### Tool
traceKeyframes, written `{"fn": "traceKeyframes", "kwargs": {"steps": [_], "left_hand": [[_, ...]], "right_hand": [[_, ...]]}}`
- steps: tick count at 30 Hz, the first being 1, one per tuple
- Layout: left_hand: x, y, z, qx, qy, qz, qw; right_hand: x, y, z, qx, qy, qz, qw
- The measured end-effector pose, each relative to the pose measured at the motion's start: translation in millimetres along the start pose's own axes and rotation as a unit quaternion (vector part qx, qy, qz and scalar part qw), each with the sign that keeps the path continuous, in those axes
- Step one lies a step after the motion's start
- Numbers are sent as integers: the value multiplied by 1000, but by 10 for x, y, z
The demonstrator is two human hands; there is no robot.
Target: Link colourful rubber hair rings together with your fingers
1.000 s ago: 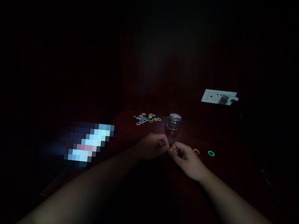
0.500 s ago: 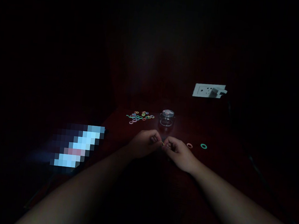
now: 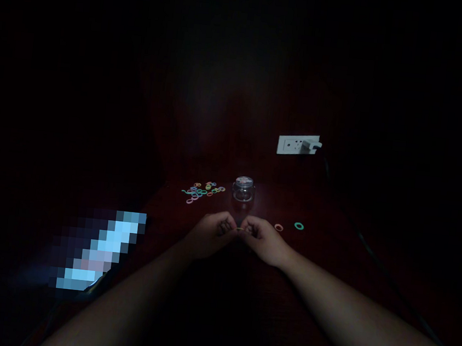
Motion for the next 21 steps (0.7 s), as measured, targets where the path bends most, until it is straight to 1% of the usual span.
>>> {"fn": "traceKeyframes", "kwargs": {"steps": [4,8,14,21], "left_hand": [[10,10,0,6,7,11,1000],[7,8,-4,5,8,19,1000],[3,4,-2,0,-6,18,1000],[-4,-21,0,-9,-4,33,999]], "right_hand": [[-23,-6,11,1,9,18,1000],[-60,-27,27,-12,8,28,999],[-102,-49,40,-32,15,14,999],[-43,-21,22,-14,-3,31,999]]}}
Point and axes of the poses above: each hand's wrist, its own z-axis away from the middle knuckle, its own y-axis out of the back of the hand, x = y × z, the point moved 9 cm from there along -z, towards the middle knuckle, and after that the axes turned 5 degrees about -y, right-handed, at the moved point
